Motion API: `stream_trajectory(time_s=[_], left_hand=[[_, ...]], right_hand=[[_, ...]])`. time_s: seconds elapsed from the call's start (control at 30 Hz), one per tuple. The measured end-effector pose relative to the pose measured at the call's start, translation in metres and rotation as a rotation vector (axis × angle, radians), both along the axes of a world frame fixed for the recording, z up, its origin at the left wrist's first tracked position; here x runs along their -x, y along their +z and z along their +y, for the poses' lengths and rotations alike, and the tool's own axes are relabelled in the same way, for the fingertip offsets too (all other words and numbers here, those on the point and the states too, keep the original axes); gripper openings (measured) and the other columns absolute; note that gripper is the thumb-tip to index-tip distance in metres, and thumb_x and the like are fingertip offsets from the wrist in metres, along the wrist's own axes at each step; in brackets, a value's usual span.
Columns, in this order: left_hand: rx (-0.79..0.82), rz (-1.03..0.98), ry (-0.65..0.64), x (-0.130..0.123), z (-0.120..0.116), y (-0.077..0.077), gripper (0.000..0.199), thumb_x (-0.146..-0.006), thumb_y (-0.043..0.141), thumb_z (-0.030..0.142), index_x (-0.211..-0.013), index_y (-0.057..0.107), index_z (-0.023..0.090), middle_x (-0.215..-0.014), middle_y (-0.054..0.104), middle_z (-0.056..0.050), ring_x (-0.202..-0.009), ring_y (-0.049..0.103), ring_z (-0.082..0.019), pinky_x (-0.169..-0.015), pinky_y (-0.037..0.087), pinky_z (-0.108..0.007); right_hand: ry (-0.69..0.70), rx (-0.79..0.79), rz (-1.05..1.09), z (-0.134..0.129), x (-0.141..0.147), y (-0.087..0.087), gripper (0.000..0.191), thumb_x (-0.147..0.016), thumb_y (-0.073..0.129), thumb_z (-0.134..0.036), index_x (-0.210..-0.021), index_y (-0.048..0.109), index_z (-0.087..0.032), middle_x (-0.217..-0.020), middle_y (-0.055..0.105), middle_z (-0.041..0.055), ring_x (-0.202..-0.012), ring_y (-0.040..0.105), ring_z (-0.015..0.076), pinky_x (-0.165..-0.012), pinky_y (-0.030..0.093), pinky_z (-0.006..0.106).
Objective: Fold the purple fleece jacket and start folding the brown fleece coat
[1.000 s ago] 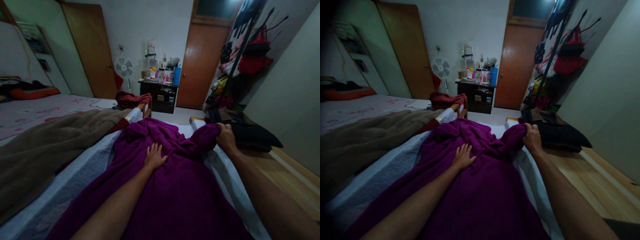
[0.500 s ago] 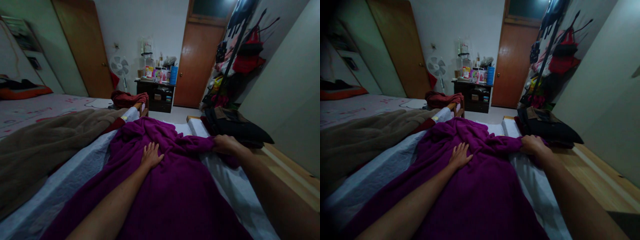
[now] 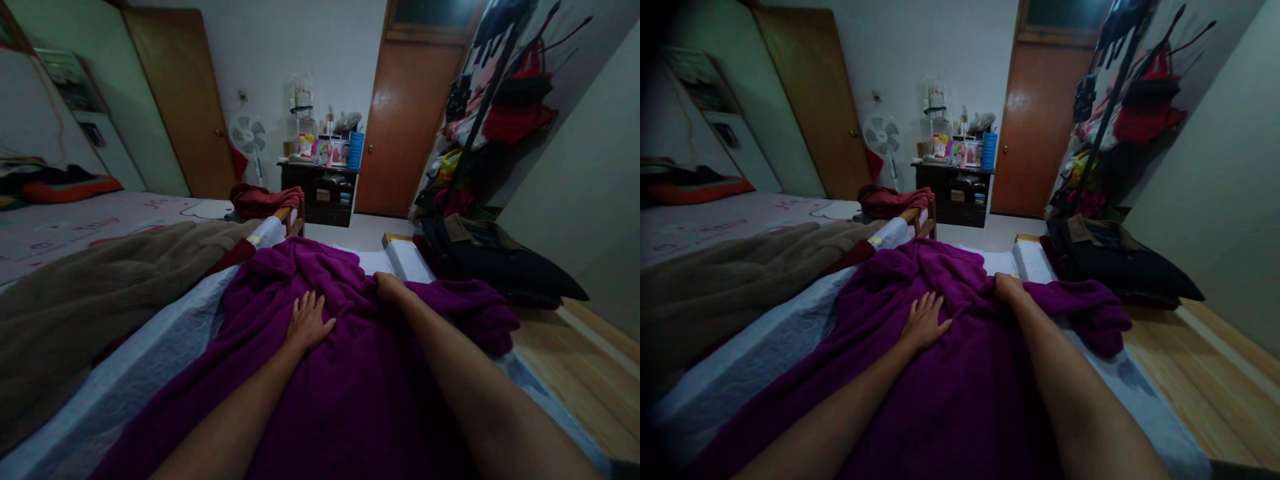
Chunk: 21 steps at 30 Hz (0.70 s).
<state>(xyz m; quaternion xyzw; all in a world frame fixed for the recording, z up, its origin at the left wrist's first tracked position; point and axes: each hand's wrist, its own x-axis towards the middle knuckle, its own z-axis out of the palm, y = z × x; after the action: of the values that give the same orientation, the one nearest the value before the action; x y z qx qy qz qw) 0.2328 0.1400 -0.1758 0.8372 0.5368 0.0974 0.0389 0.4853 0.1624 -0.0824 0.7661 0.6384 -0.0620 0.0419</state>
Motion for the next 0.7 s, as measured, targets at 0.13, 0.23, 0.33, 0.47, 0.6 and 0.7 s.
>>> stream_trajectory(time_s=[0.13, 0.23, 0.33, 0.47, 0.6, 0.7], left_hand=[[0.012, -0.01, 0.001, 0.0, 0.0, 0.0, 0.075, -0.087, 0.04, 0.062, -0.148, 0.032, 0.021, -0.156, 0.029, -0.012, -0.145, 0.019, -0.031, -0.117, 0.013, -0.052], [0.024, -0.019, -0.007, 0.001, -0.001, 0.001, 0.074, -0.087, 0.04, 0.062, -0.149, 0.032, 0.023, -0.157, 0.028, -0.012, -0.146, 0.018, -0.031, -0.117, 0.012, -0.053], [0.032, -0.022, -0.011, 0.001, -0.001, 0.0, 0.074, -0.086, 0.041, 0.062, -0.148, 0.033, 0.023, -0.157, 0.027, -0.012, -0.146, 0.016, -0.031, -0.117, 0.011, -0.053], [0.02, -0.036, -0.013, 0.002, 0.0, -0.002, 0.074, -0.086, 0.042, 0.062, -0.148, 0.035, 0.023, -0.157, 0.028, -0.012, -0.146, 0.017, -0.031, -0.117, 0.01, -0.052], [0.024, -0.041, -0.008, 0.002, 0.0, -0.002, 0.073, -0.086, 0.043, 0.062, -0.148, 0.035, 0.023, -0.157, 0.028, -0.012, -0.146, 0.017, -0.031, -0.118, 0.01, -0.053], [0.043, -0.051, -0.013, 0.003, 0.0, 0.0, 0.073, -0.086, 0.043, 0.062, -0.148, 0.036, 0.023, -0.157, 0.027, -0.011, -0.146, 0.016, -0.03, -0.118, 0.01, -0.052]], right_hand=[[-0.118, -0.131, -0.058, 0.008, -0.027, 0.009, 0.04, -0.094, 0.036, -0.023, -0.131, 0.051, -0.019, -0.122, 0.061, 0.016, -0.107, 0.061, 0.0278, -0.084, 0.044, 0.037], [-0.181, -0.185, -0.156, 0.016, -0.039, 0.012, 0.041, -0.094, 0.034, -0.02, -0.13, 0.052, -0.017, -0.129, 0.054, 0.0199, -0.115, 0.055, 0.031, -0.09, 0.042, 0.043], [-0.132, -0.069, -0.152, 0.034, -0.041, 0.012, 0.032, -0.083, 0.054, -0.02, -0.113, 0.065, -0.015, -0.126, 0.057, 0.0197, -0.122, 0.048, 0.0355, -0.1, 0.035, 0.051], [-0.036, -0.081, -0.061, 0.071, -0.031, 0.017, 0.038, -0.081, 0.058, -0.025, -0.118, 0.064, -0.017, -0.126, 0.06, 0.0146, -0.118, 0.052, 0.0291, -0.1, 0.037, 0.039], [0.021, -0.146, 0.013, 0.098, -0.018, 0.012, 0.036, -0.092, 0.042, -0.023, -0.119, 0.064, -0.015, -0.12, 0.064, 0.0128, -0.114, 0.056, 0.022, -0.091, 0.039, 0.023], [-0.019, -0.122, 0.028, 0.103, -0.016, -0.003, 0.033, -0.09, 0.045, -0.021, -0.113, 0.068, -0.012, -0.112, 0.067, 0.0161, -0.109, 0.059, 0.0239, -0.087, 0.042, 0.026]])
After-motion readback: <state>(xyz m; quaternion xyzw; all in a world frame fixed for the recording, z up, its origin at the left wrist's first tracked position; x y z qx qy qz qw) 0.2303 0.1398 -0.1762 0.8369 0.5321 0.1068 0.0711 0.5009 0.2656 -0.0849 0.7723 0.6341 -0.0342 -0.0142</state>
